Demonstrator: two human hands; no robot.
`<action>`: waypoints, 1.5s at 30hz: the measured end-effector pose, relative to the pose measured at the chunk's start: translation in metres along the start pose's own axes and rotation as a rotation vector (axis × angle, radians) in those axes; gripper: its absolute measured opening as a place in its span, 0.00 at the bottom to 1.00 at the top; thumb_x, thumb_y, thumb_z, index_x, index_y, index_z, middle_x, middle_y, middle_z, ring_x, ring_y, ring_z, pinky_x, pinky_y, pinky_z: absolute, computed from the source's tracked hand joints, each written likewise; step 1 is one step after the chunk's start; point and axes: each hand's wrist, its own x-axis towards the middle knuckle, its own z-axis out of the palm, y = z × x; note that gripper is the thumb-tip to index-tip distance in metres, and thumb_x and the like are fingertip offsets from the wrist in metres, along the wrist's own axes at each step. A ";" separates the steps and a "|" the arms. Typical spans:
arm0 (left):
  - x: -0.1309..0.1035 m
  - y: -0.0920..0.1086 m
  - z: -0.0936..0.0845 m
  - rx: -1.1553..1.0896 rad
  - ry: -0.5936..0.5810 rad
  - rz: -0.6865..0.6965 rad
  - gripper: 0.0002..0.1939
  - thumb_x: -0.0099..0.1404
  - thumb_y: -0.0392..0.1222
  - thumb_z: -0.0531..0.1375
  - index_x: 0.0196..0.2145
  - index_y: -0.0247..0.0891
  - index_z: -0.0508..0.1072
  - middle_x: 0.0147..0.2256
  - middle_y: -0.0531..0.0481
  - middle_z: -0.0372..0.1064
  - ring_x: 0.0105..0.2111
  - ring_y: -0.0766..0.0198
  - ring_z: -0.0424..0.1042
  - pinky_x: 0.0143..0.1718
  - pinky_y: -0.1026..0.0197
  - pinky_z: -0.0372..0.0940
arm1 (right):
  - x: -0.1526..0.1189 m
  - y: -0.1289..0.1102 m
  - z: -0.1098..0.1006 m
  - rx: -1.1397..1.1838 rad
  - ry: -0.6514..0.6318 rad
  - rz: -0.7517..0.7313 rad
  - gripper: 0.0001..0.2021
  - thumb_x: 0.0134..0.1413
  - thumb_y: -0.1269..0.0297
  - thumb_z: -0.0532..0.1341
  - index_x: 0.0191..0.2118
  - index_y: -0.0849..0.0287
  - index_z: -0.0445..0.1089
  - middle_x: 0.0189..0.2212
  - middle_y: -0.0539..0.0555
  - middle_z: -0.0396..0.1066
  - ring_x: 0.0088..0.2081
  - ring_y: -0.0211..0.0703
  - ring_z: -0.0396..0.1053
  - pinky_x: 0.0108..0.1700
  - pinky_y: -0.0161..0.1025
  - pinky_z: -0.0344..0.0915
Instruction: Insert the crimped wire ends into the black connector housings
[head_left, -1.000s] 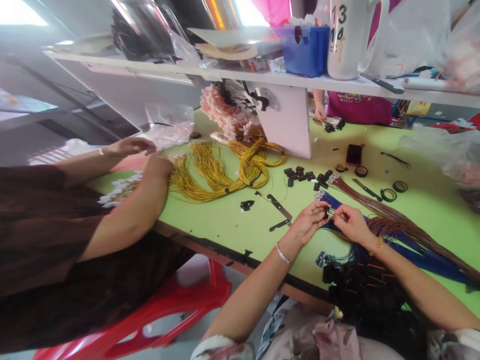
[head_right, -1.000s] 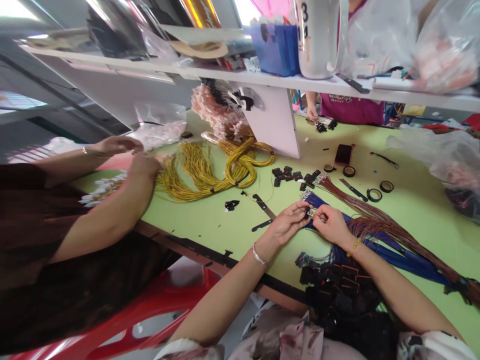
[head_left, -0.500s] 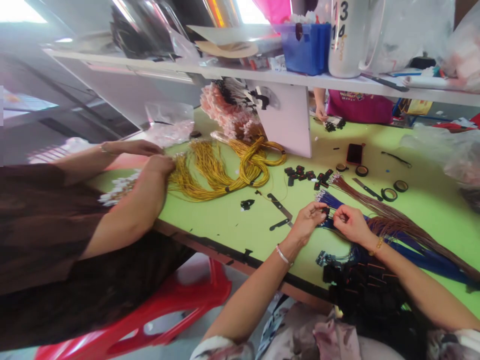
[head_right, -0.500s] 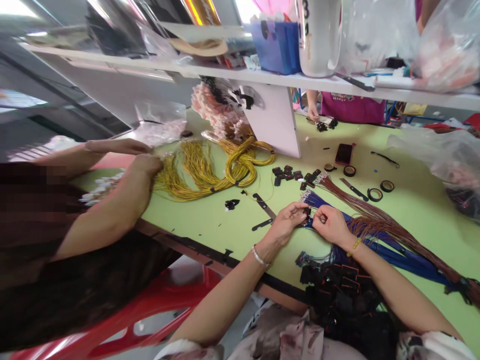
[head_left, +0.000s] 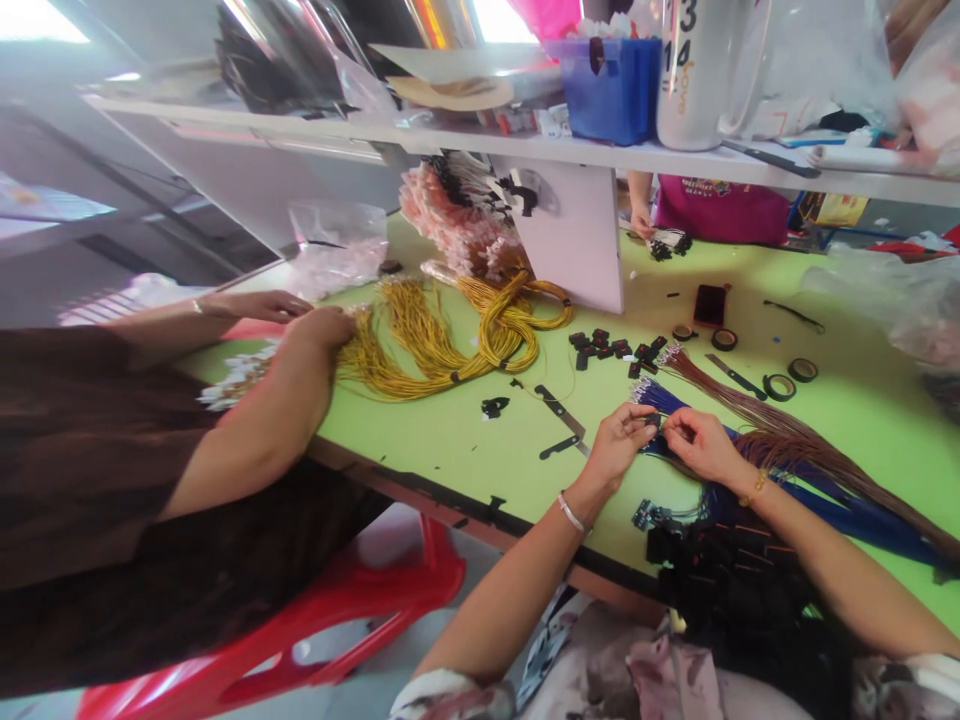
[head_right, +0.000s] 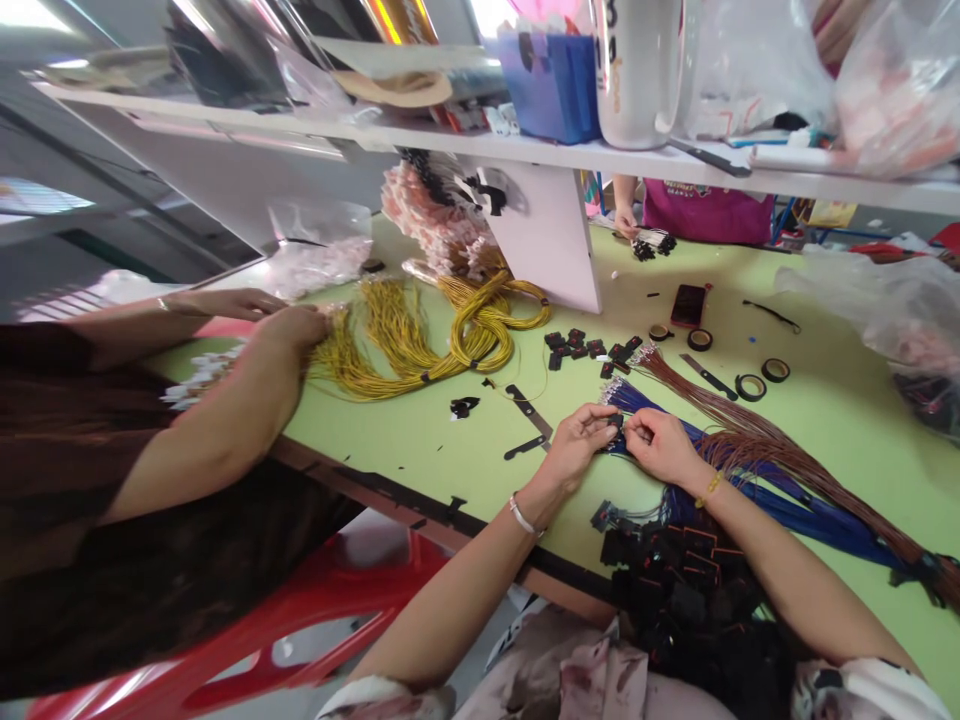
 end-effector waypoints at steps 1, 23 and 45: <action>0.000 -0.001 -0.001 -0.005 -0.001 -0.008 0.16 0.48 0.36 0.66 0.38 0.34 0.72 0.27 0.52 0.68 0.29 0.69 0.66 0.34 0.65 0.60 | -0.001 0.000 0.001 -0.012 -0.005 -0.006 0.05 0.50 0.68 0.55 0.25 0.58 0.64 0.21 0.48 0.64 0.23 0.35 0.57 0.28 0.32 0.55; 0.001 0.009 -0.001 0.183 -0.092 -0.085 0.14 0.51 0.35 0.64 0.37 0.37 0.73 0.30 0.51 0.66 0.25 0.71 0.64 0.26 0.67 0.63 | 0.052 0.037 -0.034 -0.564 -0.071 0.158 0.06 0.54 0.67 0.55 0.29 0.59 0.68 0.27 0.55 0.71 0.27 0.40 0.63 0.29 0.35 0.50; 0.005 -0.006 0.006 -0.410 -0.097 -0.200 0.11 0.55 0.33 0.63 0.38 0.35 0.69 0.32 0.50 0.68 0.31 0.70 0.68 0.35 0.66 0.64 | 0.005 -0.003 -0.020 -0.063 0.022 0.037 0.05 0.47 0.66 0.58 0.24 0.60 0.66 0.18 0.46 0.63 0.21 0.32 0.55 0.24 0.31 0.52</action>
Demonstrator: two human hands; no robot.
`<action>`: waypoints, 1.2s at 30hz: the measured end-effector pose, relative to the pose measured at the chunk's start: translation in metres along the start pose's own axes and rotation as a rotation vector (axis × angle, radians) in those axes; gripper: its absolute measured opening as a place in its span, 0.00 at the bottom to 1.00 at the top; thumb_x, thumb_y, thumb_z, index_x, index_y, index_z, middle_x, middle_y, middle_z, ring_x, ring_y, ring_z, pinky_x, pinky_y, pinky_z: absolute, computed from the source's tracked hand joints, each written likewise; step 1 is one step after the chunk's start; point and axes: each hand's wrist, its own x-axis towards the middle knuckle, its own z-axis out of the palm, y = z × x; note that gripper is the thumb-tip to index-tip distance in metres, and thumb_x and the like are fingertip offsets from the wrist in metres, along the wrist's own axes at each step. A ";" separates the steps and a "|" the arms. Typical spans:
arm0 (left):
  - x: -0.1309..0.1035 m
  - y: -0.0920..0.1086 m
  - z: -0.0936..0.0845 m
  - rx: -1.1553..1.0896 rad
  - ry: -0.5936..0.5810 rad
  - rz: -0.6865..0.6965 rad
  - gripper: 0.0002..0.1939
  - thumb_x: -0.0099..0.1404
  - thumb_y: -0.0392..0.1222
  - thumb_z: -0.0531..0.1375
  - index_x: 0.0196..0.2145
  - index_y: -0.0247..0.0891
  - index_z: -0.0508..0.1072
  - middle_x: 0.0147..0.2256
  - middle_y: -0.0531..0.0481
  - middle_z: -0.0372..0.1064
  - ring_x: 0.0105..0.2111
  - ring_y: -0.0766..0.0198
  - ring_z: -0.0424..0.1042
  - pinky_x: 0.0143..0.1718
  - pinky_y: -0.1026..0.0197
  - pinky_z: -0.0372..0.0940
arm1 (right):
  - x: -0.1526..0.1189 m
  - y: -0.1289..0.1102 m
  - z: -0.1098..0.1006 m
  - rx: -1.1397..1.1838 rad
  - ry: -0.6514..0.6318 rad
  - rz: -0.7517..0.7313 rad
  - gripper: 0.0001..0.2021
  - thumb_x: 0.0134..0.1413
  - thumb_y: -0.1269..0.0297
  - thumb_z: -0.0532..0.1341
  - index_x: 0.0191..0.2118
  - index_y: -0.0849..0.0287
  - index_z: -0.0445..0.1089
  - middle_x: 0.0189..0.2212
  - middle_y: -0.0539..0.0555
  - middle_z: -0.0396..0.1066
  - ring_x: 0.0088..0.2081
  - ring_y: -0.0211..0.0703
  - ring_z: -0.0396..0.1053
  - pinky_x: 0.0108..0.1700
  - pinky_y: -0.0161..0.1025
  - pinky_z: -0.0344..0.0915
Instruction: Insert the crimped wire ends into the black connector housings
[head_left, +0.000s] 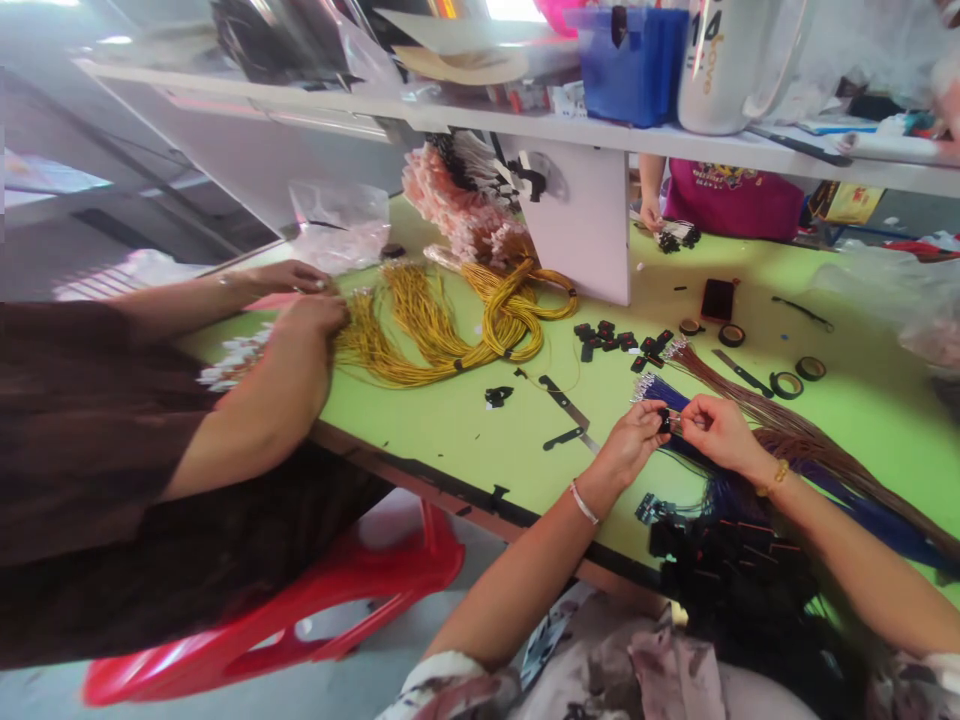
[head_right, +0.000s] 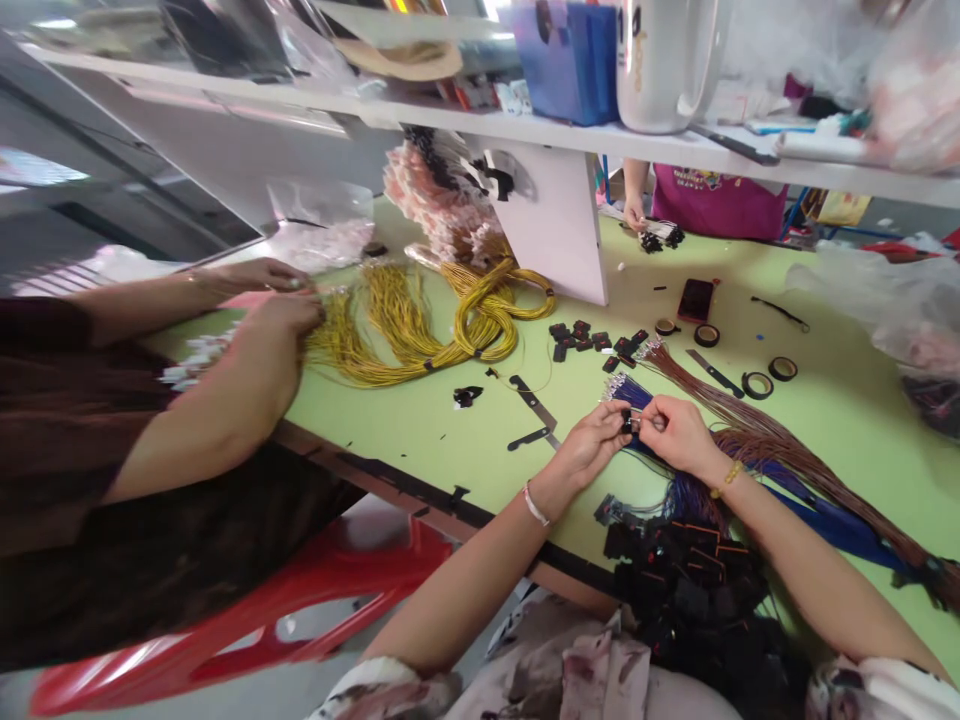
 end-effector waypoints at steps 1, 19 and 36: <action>0.000 0.000 0.000 -0.003 -0.004 0.000 0.11 0.56 0.33 0.63 0.38 0.34 0.69 0.32 0.49 0.69 0.31 0.70 0.68 0.35 0.66 0.64 | -0.002 0.001 0.001 -0.023 0.004 -0.010 0.05 0.47 0.67 0.57 0.23 0.60 0.65 0.18 0.46 0.63 0.21 0.32 0.55 0.24 0.31 0.52; -0.002 -0.008 0.000 0.160 0.115 0.075 0.17 0.48 0.40 0.69 0.35 0.34 0.69 0.28 0.51 0.68 0.27 0.71 0.67 0.32 0.65 0.63 | -0.003 0.002 0.014 -0.156 0.014 -0.127 0.06 0.49 0.68 0.57 0.24 0.59 0.64 0.21 0.49 0.66 0.23 0.34 0.58 0.27 0.32 0.53; 0.000 -0.006 -0.001 0.259 0.186 0.128 0.16 0.50 0.41 0.67 0.36 0.35 0.69 0.28 0.52 0.65 0.28 0.70 0.66 0.31 0.64 0.65 | 0.068 0.025 -0.007 -0.433 -0.019 0.067 0.09 0.55 0.66 0.54 0.30 0.60 0.70 0.27 0.53 0.72 0.29 0.40 0.65 0.33 0.34 0.56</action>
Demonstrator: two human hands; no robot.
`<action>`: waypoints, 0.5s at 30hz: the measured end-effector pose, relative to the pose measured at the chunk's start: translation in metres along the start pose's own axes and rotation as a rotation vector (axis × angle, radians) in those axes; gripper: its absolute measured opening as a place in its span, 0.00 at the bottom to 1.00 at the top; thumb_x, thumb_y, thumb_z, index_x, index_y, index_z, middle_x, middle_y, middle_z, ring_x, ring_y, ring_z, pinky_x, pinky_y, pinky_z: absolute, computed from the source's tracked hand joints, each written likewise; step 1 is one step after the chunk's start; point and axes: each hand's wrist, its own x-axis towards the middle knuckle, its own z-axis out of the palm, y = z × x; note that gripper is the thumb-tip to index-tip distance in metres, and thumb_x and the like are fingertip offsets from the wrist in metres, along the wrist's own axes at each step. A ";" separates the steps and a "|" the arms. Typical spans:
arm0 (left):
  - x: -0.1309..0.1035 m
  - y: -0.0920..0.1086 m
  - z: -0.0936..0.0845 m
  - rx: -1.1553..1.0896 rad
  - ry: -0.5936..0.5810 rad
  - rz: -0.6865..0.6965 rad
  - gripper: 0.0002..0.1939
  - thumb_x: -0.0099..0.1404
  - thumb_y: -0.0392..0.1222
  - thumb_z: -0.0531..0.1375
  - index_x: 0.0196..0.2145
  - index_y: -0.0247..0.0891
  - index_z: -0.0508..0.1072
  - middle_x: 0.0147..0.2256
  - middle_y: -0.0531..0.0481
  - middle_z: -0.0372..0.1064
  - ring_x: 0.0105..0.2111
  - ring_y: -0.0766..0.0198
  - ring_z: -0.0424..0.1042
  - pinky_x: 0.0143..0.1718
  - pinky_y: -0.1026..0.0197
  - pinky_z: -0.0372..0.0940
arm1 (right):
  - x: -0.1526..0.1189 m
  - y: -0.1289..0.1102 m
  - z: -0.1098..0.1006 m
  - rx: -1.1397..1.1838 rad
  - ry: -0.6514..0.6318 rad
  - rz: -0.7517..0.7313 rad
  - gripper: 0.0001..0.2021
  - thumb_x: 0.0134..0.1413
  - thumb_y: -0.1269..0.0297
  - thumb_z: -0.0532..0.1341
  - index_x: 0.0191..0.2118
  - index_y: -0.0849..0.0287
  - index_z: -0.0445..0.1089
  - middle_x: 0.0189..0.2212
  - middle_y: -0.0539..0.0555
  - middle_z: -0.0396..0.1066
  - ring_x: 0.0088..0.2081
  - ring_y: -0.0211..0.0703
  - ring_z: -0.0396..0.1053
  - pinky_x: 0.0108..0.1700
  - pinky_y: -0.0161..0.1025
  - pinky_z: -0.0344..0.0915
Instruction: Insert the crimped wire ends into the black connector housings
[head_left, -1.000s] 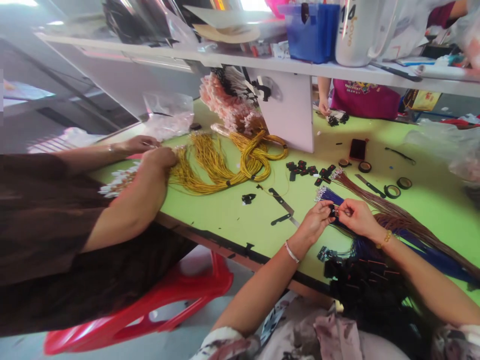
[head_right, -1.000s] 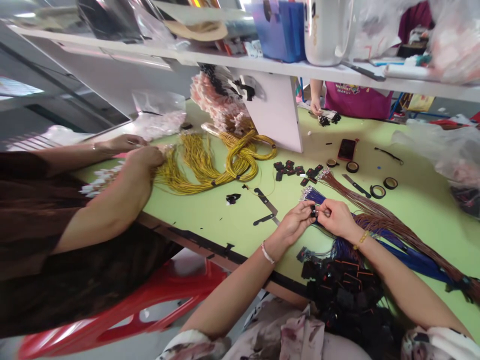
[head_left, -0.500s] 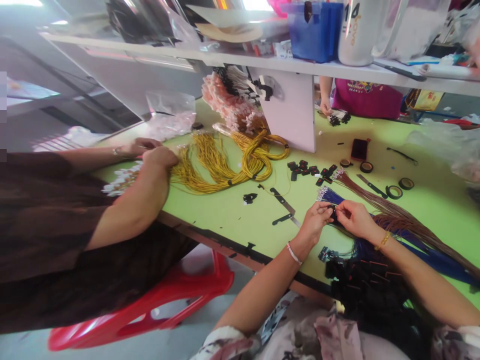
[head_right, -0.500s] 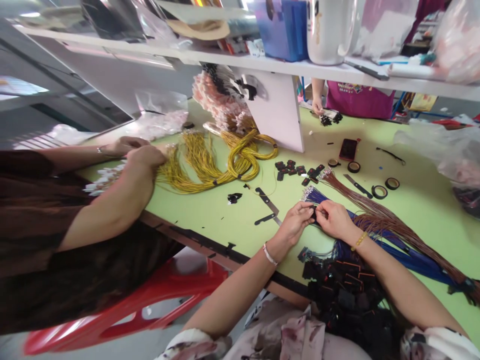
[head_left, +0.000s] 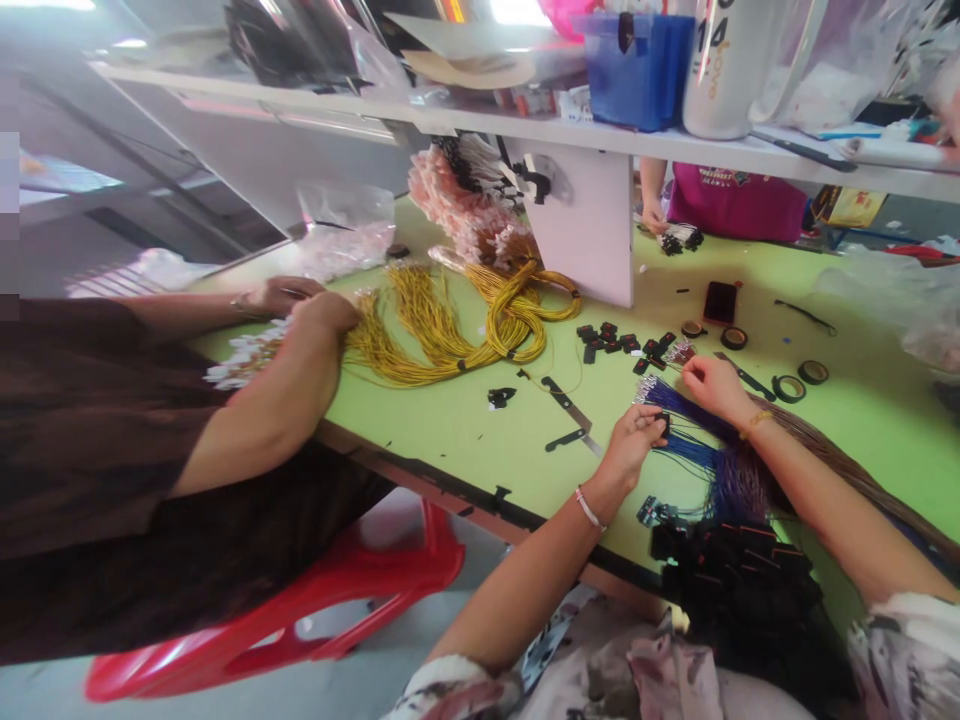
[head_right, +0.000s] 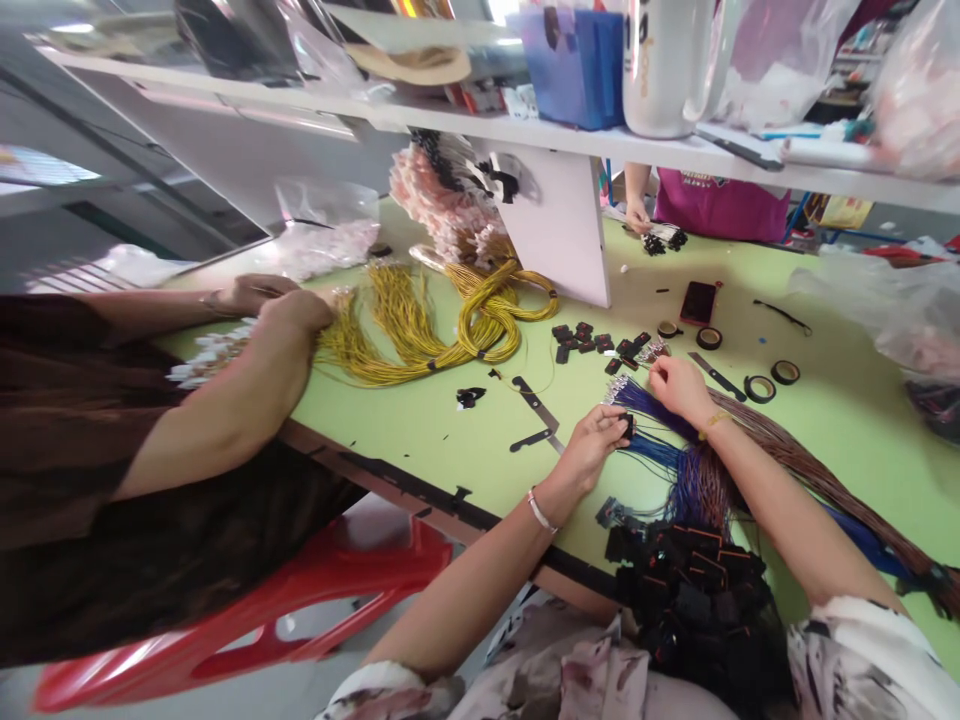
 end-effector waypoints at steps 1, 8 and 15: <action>0.000 0.000 0.000 0.001 -0.006 -0.006 0.16 0.50 0.41 0.67 0.35 0.35 0.69 0.29 0.52 0.66 0.28 0.70 0.66 0.31 0.64 0.65 | 0.010 0.004 0.002 -0.087 -0.015 0.040 0.09 0.54 0.66 0.55 0.30 0.60 0.71 0.29 0.55 0.73 0.31 0.41 0.66 0.34 0.35 0.56; 0.000 0.001 -0.001 0.005 -0.014 -0.042 0.17 0.49 0.42 0.68 0.35 0.35 0.69 0.29 0.50 0.68 0.29 0.69 0.67 0.32 0.64 0.64 | 0.028 0.012 0.018 -0.292 -0.092 0.036 0.10 0.56 0.66 0.53 0.36 0.61 0.70 0.37 0.61 0.72 0.34 0.45 0.68 0.32 0.36 0.53; -0.001 0.001 0.000 -0.014 -0.021 -0.022 0.15 0.50 0.41 0.67 0.35 0.35 0.69 0.29 0.51 0.67 0.29 0.69 0.66 0.32 0.65 0.64 | 0.024 0.004 0.005 0.000 -0.005 -0.032 0.06 0.51 0.68 0.54 0.28 0.60 0.67 0.23 0.53 0.70 0.24 0.38 0.60 0.28 0.35 0.51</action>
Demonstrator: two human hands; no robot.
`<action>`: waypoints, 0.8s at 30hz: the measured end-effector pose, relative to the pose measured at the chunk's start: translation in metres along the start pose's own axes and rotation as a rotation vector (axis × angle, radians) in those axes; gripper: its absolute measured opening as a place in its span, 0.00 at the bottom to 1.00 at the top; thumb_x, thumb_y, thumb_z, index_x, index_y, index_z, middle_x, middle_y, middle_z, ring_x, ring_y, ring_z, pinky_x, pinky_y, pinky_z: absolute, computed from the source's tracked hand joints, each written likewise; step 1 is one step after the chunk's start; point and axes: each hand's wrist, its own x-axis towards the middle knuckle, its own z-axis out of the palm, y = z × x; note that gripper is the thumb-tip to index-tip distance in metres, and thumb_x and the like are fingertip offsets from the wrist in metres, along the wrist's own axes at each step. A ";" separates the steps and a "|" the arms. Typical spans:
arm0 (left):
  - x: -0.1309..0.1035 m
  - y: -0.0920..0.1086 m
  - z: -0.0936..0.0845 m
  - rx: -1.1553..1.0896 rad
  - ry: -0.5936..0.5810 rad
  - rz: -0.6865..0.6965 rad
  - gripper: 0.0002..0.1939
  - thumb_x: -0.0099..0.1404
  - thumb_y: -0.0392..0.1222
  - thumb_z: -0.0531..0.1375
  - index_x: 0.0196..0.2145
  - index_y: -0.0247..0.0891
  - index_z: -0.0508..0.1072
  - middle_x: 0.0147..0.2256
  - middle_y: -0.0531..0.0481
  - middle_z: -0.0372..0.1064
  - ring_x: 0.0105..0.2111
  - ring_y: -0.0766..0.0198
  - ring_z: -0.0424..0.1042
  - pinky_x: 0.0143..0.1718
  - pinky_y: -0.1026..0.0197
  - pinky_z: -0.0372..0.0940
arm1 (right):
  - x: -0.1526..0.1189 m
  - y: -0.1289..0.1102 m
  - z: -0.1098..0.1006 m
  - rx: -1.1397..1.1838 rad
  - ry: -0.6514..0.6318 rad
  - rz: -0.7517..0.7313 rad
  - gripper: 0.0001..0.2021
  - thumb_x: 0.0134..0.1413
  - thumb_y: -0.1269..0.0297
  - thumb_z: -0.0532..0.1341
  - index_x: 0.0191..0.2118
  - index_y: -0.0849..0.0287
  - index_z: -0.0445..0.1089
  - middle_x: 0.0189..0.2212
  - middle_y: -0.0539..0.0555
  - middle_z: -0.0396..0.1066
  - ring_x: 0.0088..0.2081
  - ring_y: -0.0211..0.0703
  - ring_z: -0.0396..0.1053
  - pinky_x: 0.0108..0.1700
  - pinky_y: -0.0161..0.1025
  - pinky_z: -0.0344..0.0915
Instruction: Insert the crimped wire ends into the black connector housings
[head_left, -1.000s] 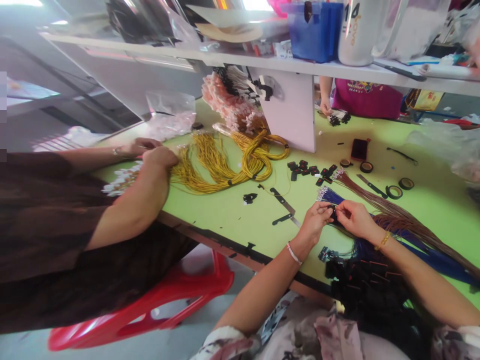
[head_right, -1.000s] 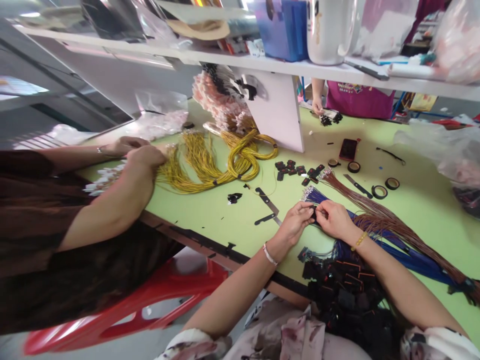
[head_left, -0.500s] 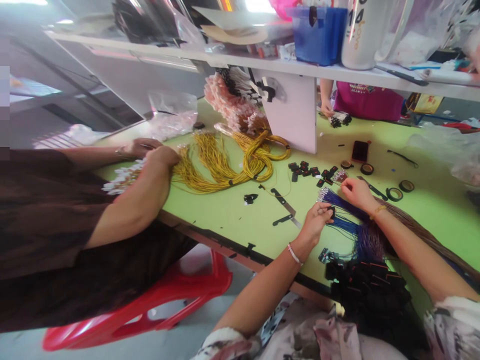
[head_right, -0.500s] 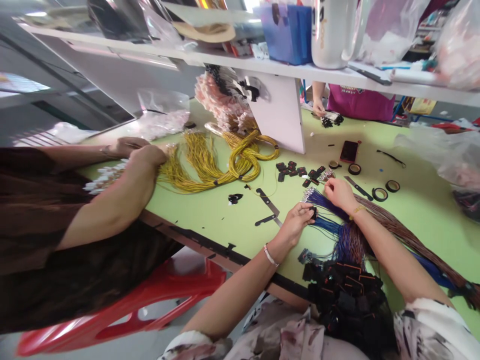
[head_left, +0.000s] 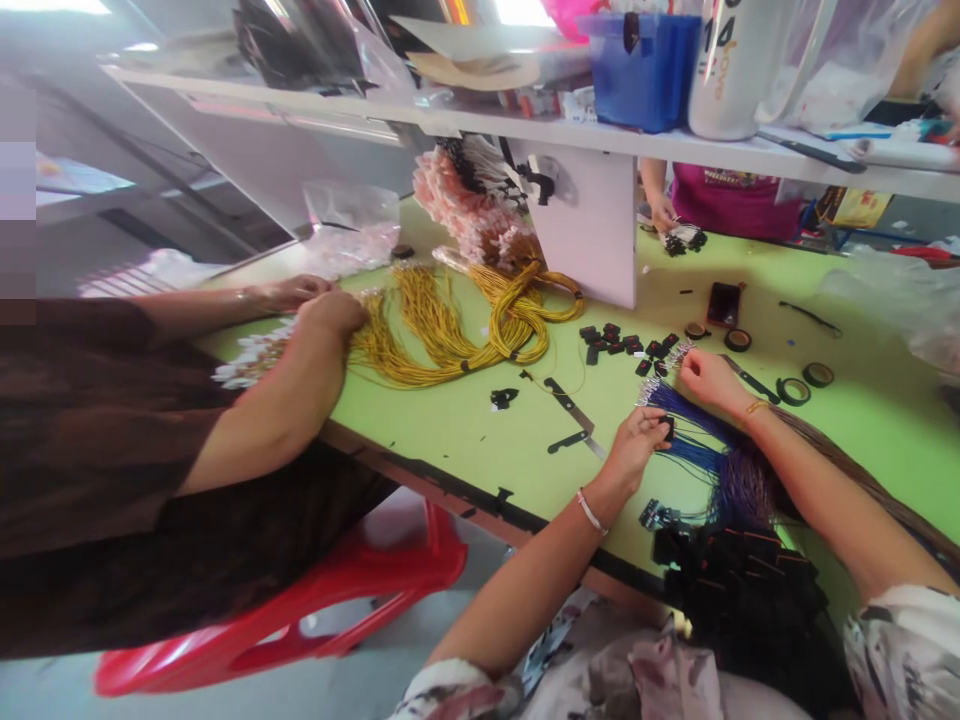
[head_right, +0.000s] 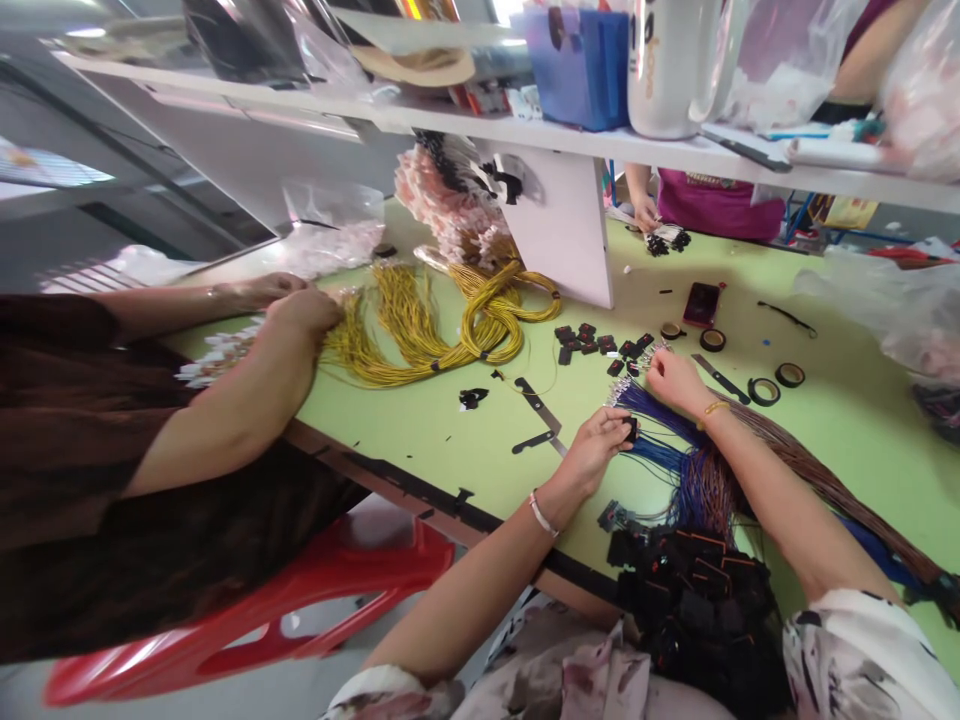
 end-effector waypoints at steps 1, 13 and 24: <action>0.000 0.000 0.000 -0.005 -0.003 0.004 0.15 0.50 0.40 0.67 0.35 0.35 0.69 0.29 0.51 0.67 0.29 0.69 0.66 0.32 0.65 0.64 | 0.001 -0.002 0.000 0.056 0.014 -0.021 0.06 0.50 0.68 0.55 0.26 0.60 0.66 0.22 0.51 0.69 0.24 0.37 0.59 0.28 0.34 0.52; -0.002 0.002 0.002 -0.125 -0.035 -0.017 0.16 0.50 0.38 0.67 0.36 0.36 0.68 0.30 0.52 0.66 0.30 0.70 0.67 0.35 0.63 0.64 | -0.029 -0.019 -0.007 0.478 0.068 0.010 0.06 0.45 0.65 0.58 0.23 0.61 0.67 0.17 0.46 0.60 0.20 0.32 0.54 0.24 0.31 0.53; -0.001 0.001 0.002 -0.199 -0.074 -0.039 0.13 0.52 0.35 0.64 0.37 0.35 0.69 0.33 0.50 0.66 0.32 0.69 0.67 0.36 0.64 0.64 | -0.088 -0.021 0.003 0.400 0.087 -0.110 0.03 0.46 0.68 0.57 0.25 0.59 0.67 0.18 0.46 0.61 0.21 0.33 0.55 0.25 0.32 0.52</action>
